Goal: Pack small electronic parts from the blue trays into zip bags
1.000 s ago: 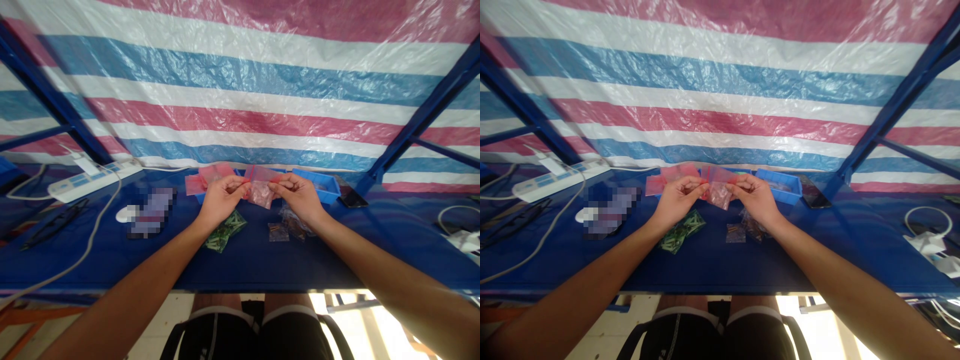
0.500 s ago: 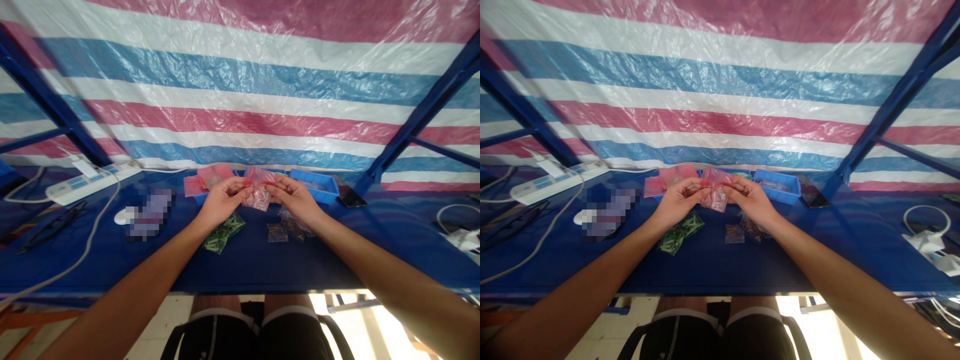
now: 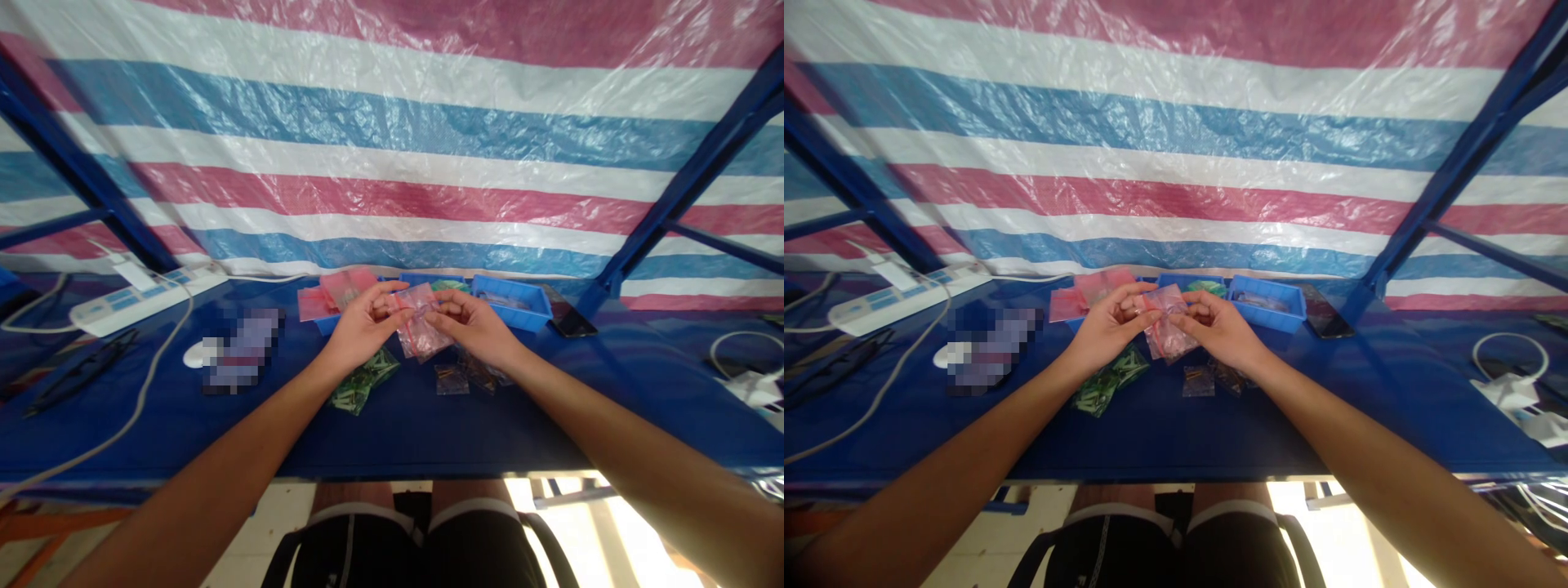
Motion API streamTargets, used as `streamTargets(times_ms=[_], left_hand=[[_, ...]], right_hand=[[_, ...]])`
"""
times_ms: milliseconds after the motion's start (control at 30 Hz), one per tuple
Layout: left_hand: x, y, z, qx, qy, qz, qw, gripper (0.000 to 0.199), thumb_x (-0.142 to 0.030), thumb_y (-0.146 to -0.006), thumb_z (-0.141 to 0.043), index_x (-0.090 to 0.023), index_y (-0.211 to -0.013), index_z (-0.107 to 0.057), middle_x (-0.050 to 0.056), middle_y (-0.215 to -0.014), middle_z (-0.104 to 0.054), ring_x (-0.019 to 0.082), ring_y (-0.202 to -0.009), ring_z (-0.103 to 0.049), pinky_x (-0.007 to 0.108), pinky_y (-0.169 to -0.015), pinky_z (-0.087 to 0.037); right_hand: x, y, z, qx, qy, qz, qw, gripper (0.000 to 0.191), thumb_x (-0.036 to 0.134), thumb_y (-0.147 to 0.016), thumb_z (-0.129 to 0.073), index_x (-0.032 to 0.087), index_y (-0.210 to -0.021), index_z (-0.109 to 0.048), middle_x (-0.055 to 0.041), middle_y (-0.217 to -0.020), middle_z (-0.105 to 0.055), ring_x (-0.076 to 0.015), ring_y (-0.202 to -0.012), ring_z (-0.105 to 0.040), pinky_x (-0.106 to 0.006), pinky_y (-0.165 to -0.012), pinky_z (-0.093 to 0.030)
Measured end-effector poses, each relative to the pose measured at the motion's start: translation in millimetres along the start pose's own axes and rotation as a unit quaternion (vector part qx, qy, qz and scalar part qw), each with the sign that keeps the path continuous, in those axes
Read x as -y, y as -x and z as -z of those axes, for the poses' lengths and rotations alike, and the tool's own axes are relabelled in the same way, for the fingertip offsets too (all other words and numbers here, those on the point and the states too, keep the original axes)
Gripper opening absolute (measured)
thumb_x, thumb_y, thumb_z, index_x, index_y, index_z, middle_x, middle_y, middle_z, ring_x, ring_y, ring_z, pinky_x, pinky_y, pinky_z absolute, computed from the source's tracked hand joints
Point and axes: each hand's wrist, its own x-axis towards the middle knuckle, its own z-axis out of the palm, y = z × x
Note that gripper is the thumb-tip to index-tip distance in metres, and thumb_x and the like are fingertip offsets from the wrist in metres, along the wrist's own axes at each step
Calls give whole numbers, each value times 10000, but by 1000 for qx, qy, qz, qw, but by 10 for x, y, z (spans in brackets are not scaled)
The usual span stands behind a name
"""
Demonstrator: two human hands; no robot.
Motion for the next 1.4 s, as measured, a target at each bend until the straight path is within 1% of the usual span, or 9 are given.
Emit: streamTargets(times_ms=[200, 333, 433, 600, 800, 967, 1067, 1200, 1400], left_hand=[[-153, 66, 31, -42, -222, -154, 962, 466, -471, -922, -845, -235, -1309, -736, 145, -1482, -638, 312, -1361, -634, 446, -1094, -580], [-233, 113, 27, 65, -336, -281, 896, 533, -463, -849, -922, -248, -1305, -750, 156, -1482, -644, 348, -1423, -588, 545, -1231, -477], [-198, 105, 26, 63, -350, -305, 883, 352, -340, -980, -796, -243, -1316, -748, 138, -1387, -711, 296, -1339, -655, 493, -1185, -513], [-183, 111, 26, -9, -319, -270, 908, 207, -300, -1045, -707, -200, -1207, -789, 91, -1128, -799, 202, -1015, -754, 327, -947, -593], [-177, 114, -28, -85, -227, -156, 958, 268, -416, -979, -784, -175, -1096, -789, 37, -881, -749, 157, -756, -669, 280, -735, -557], [-107, 83, -32, -44, -126, -127, 983, 513, -365, -950, -816, -209, -1415, -665, 55, -1025, -747, 167, -871, -712, 291, -840, -582], [-97, 82, -23, -7, -98, -127, 987, 594, -351, -947, -822, -206, -1479, -603, 123, -1243, -747, 228, -1131, -735, 355, -1033, -574], [-91, 101, -33, 35, -61, -90, 993, 565, -377, -990, -783, -202, -1495, -598, 94, -1084, -749, 186, -927, -732, 308, -867, -598], [-57, 89, -43, 26, -53, -83, 995, 556, -387, -986, -793, -215, -1487, -626, 64, -1030, -730, 137, -826, -688, 243, -768, -565]], right_hand=[[26, 11, 8, -10, -25, 3, 1000, 797, 480, -858, -895, 292, -1556, -561, 80, -676, -675, -144, -579, -589, -288, -577, -560], [53, -3, 34, -45, -69, -20, 996, 408, 480, -826, -919, 215, -1116, -808, -21, -858, -780, -168, -708, -692, -279, -591, -600], [100, -3, 31, -50, -111, -67, 990, 411, 495, -790, -945, 191, -1035, -820, -73, -985, -816, -197, -809, -748, -272, -616, -617], [187, 21, 20, -1, -115, -96, 989, 515, 687, -908, -775, 177, -970, -809, -96, -913, -791, -176, -709, -706, -257, -535, -552], [121, 17, 44, -20, 21, -5, 1000, 381, 543, -809, -924, 242, -1024, -831, 16, -770, -684, -114, -600, -515, -259, -553, -439], [60, -28, 83, -53, 69, 78, 993, 317, 520, -784, -936, 237, -890, -837, -31, -992, -756, -198, -914, -677, -335, -860, -553], [65, -17, 79, -44, 41, 38, 997, 355, 564, -819, -896, 226, -894, -817, -23, -923, -769, -190, -829, -672, -330, -804, -552], [75, 17, 47, -40, 39, 18, 998, 352, 560, -863, -867, 215, -916, -818, -3, -840, -760, -159, -727, -635, -300, -722, -516], [74, -3, 20, -46, 16, 6, 999, 358, 507, -812, -919, 234, -1019, -813, -36, -1015, -823, -218, -922, -740, -343, -861, -583]])
